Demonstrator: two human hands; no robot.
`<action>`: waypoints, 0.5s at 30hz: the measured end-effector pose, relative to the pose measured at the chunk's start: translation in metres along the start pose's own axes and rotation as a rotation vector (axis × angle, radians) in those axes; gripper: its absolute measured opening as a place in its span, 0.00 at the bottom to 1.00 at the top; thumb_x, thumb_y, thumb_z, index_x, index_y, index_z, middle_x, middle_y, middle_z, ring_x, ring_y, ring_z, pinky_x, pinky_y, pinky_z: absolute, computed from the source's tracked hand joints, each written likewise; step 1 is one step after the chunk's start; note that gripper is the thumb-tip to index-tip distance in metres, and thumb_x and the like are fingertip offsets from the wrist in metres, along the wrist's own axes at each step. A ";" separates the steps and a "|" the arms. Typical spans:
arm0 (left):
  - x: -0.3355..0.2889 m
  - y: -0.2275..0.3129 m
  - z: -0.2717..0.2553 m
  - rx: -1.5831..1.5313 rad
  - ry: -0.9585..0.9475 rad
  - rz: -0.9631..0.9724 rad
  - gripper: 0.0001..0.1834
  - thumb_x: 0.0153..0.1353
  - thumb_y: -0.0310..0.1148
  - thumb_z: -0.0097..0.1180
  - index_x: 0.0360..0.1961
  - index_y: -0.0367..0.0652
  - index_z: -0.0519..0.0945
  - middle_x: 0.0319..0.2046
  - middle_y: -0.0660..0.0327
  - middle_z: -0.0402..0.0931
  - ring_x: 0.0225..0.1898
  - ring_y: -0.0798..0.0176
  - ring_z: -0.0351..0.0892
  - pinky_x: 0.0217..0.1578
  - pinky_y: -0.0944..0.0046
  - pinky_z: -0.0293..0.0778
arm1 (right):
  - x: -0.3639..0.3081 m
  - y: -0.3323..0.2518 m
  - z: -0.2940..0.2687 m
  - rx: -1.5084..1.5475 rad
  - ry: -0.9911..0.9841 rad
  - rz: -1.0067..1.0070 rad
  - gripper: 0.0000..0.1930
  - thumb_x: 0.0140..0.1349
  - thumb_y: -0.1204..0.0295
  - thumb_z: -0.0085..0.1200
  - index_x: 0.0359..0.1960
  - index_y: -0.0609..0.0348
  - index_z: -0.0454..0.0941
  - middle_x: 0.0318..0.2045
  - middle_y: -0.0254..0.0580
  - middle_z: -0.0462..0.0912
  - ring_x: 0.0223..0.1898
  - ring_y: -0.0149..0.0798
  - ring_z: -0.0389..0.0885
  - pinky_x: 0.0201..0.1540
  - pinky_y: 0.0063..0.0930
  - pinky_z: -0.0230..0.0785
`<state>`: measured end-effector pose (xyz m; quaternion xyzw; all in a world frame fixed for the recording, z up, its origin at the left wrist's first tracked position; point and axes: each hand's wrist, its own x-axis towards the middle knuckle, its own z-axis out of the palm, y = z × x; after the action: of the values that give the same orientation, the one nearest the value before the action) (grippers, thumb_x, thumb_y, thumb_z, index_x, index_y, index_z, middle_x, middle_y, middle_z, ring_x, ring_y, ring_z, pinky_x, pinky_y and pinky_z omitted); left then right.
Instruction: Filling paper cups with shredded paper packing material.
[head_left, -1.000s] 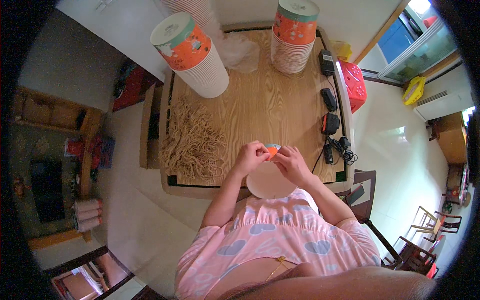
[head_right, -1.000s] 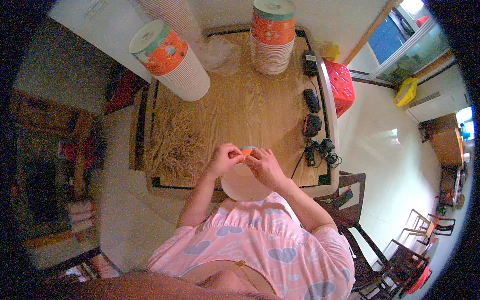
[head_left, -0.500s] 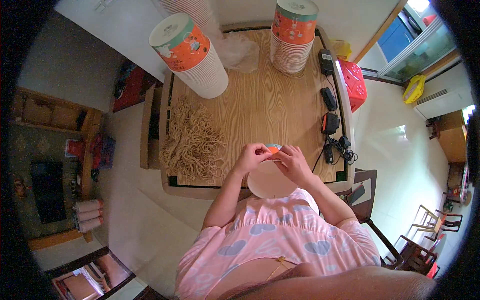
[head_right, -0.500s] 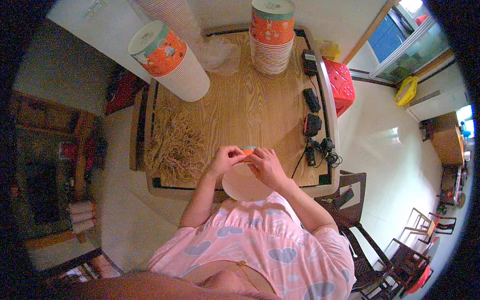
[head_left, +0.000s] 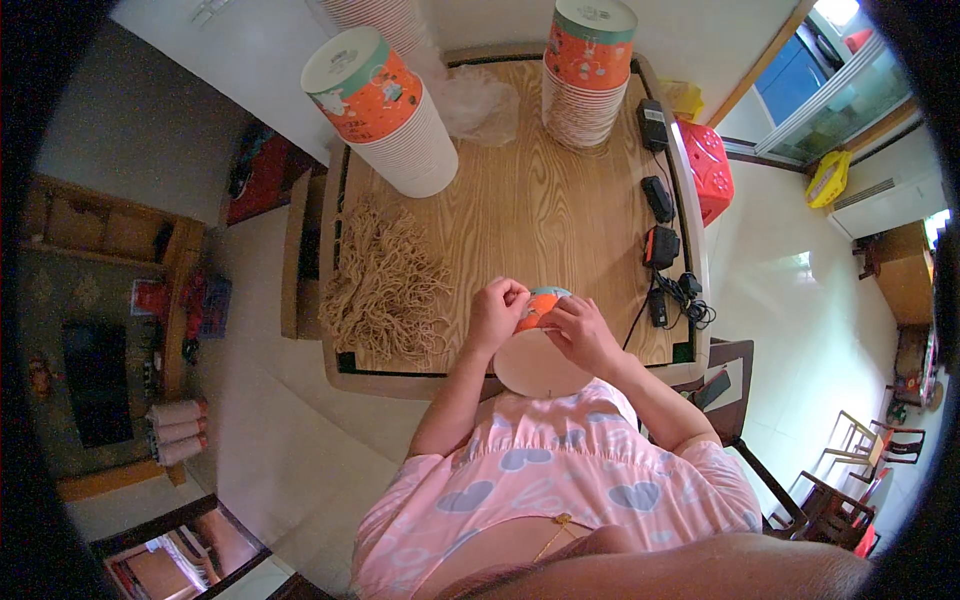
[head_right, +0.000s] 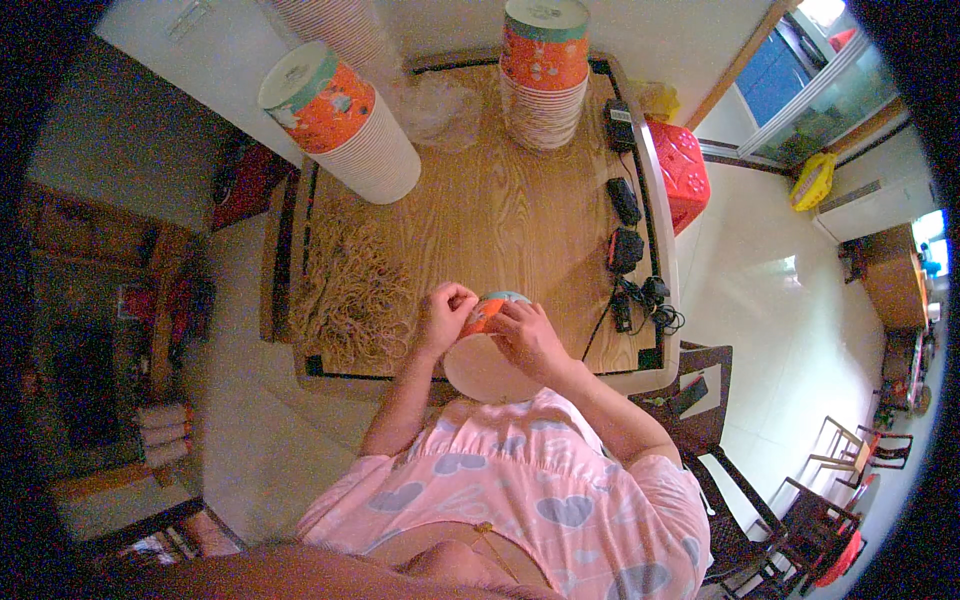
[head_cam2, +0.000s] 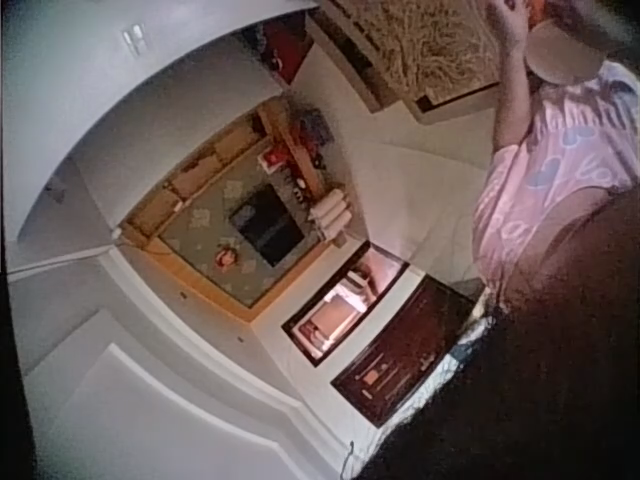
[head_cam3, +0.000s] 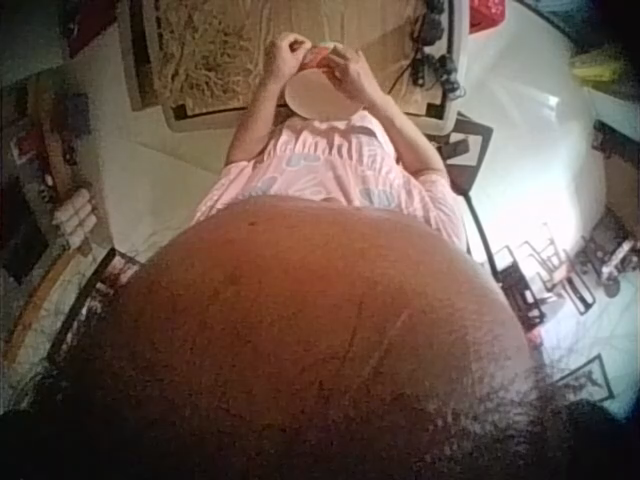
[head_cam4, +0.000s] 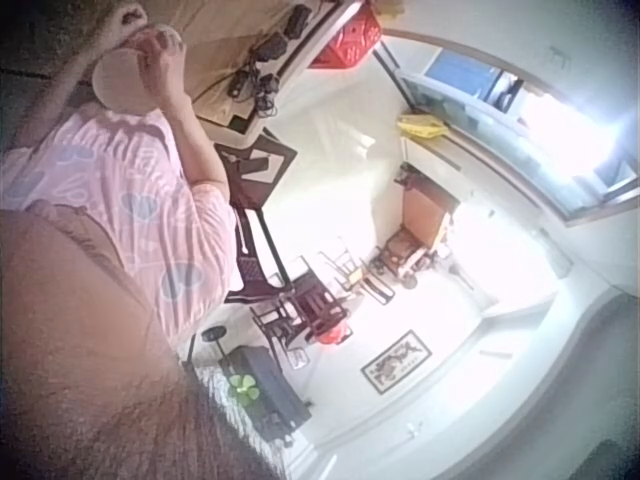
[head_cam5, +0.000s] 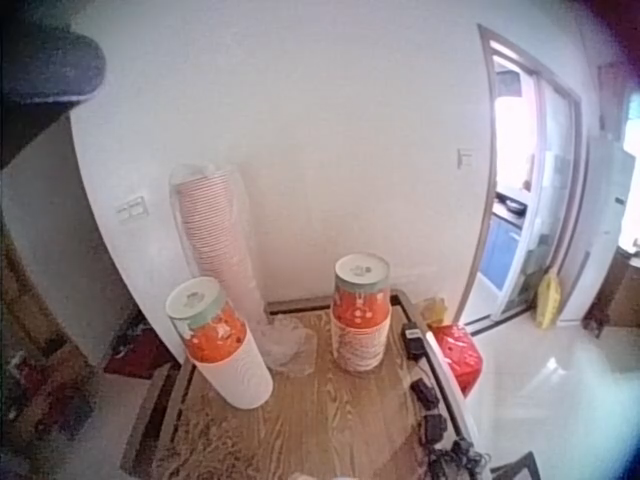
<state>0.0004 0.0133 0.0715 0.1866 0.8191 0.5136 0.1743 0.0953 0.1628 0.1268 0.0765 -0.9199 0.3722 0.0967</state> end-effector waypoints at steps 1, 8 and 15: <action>0.000 0.000 -0.004 -0.068 -0.075 -0.062 0.06 0.48 0.26 0.58 0.29 0.37 0.78 0.23 0.61 0.76 0.24 0.73 0.72 0.25 0.72 0.69 | -0.002 -0.003 0.000 0.011 0.016 -0.033 0.07 0.45 0.76 0.53 0.28 0.55 0.71 0.27 0.38 0.71 0.34 0.43 0.70 0.36 0.35 0.59; -0.009 0.031 -0.032 -0.205 -0.380 -0.053 0.05 0.48 0.26 0.59 0.28 0.40 0.80 0.24 0.63 0.75 0.26 0.73 0.71 0.28 0.72 0.67 | -0.018 0.003 -0.003 -0.008 -0.077 0.034 0.13 0.46 0.74 0.52 0.36 0.58 0.67 0.34 0.43 0.72 0.40 0.46 0.70 0.43 0.40 0.59; -0.013 0.016 -0.018 -0.160 -0.379 0.085 0.05 0.47 0.27 0.60 0.27 0.39 0.80 0.24 0.63 0.74 0.27 0.71 0.72 0.28 0.72 0.68 | -0.023 0.007 0.000 -0.012 -0.083 -0.003 0.13 0.45 0.74 0.53 0.34 0.57 0.68 0.33 0.42 0.72 0.38 0.46 0.70 0.42 0.39 0.59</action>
<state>0.0053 -0.0008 0.0949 0.2997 0.7195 0.5398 0.3179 0.1156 0.1692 0.1167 0.0930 -0.9253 0.3629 0.0593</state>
